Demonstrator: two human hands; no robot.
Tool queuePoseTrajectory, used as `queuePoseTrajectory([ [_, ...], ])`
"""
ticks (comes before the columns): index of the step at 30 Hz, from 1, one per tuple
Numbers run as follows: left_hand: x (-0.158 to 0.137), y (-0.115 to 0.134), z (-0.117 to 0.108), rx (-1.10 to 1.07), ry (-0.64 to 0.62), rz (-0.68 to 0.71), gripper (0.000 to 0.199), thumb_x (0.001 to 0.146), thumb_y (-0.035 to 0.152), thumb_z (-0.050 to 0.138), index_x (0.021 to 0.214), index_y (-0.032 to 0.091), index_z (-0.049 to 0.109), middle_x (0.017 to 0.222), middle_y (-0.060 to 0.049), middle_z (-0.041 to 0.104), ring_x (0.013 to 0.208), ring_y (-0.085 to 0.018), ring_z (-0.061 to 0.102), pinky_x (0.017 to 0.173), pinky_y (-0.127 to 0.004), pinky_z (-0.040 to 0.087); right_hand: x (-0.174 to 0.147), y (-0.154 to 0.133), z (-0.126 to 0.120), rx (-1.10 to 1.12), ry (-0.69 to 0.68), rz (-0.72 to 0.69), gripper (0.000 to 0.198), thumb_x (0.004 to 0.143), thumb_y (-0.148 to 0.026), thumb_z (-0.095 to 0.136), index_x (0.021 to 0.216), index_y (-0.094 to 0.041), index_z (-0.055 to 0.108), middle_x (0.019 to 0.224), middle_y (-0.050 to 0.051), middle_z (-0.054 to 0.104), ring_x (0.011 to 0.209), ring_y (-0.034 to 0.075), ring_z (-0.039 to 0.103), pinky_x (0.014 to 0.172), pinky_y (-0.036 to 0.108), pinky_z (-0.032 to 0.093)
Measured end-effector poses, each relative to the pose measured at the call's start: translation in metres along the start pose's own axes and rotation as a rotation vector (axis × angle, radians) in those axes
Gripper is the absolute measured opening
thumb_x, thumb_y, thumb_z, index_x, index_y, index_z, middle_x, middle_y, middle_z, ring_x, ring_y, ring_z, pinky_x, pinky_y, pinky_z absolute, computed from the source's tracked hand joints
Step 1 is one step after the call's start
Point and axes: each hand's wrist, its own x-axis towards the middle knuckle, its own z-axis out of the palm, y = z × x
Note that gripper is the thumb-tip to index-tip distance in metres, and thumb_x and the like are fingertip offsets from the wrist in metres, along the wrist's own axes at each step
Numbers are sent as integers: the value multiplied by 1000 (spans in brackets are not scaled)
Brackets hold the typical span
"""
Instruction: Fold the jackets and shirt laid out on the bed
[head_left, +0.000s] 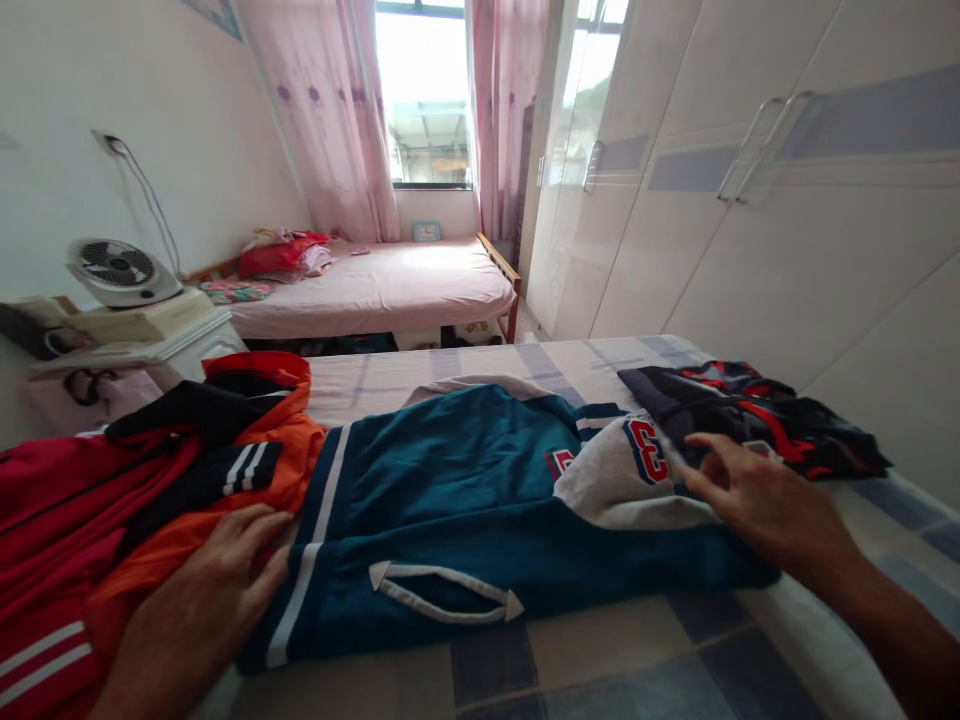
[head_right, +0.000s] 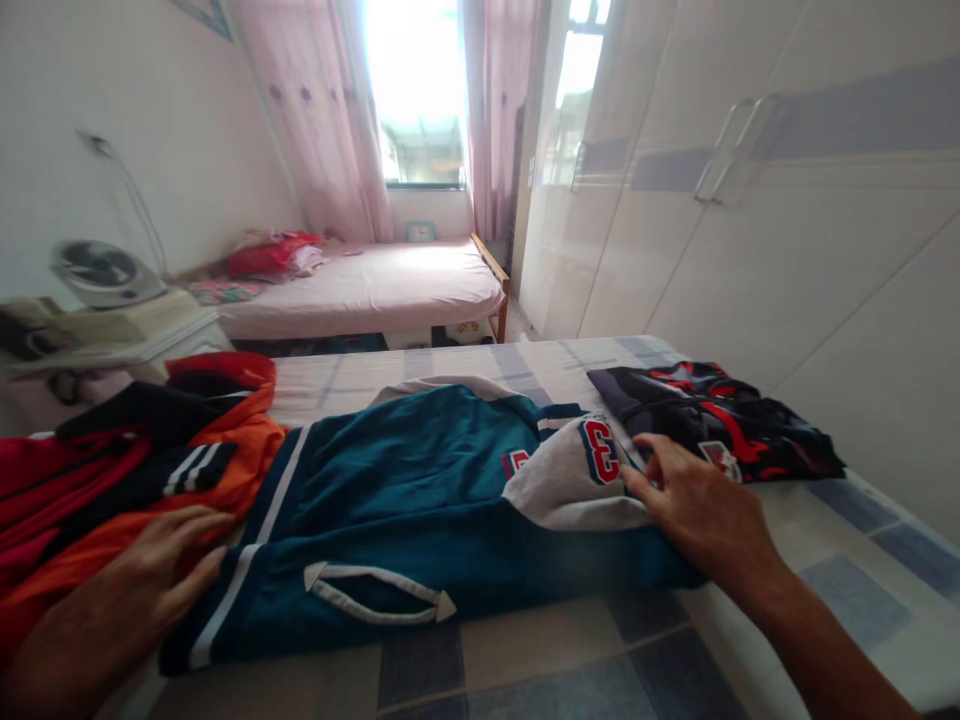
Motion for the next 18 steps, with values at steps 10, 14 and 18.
queuePoseTrajectory([
  [10, 145, 23, 26, -68, -92, 116, 57, 76, 44, 42, 119, 10, 57, 125, -17, 58, 122, -29, 50, 103, -39, 36, 167, -126, 39, 271, -199, -294, 26, 91, -24, 46, 111, -19, 61, 118, 8, 64, 107, 18, 59, 94, 29, 43],
  [14, 156, 23, 30, -113, -195, 120, 53, 69, 36, 51, 114, 10, 60, 105, -13, 68, 100, -27, 63, 86, -34, 47, 187, -172, 75, 278, -278, -330, 31, 90, -34, 53, 116, -18, 56, 119, 8, 58, 102, 20, 58, 87, 41, 49],
  [18, 151, 25, 22, -180, -271, 151, 27, 64, 30, 53, 83, 16, 66, 83, -4, 68, 84, -23, 64, 72, -29, 49, 182, -200, 92, 272, -359, -343, 33, 89, -35, 54, 118, -18, 55, 120, 8, 56, 100, 19, 58, 84, 41, 50],
])
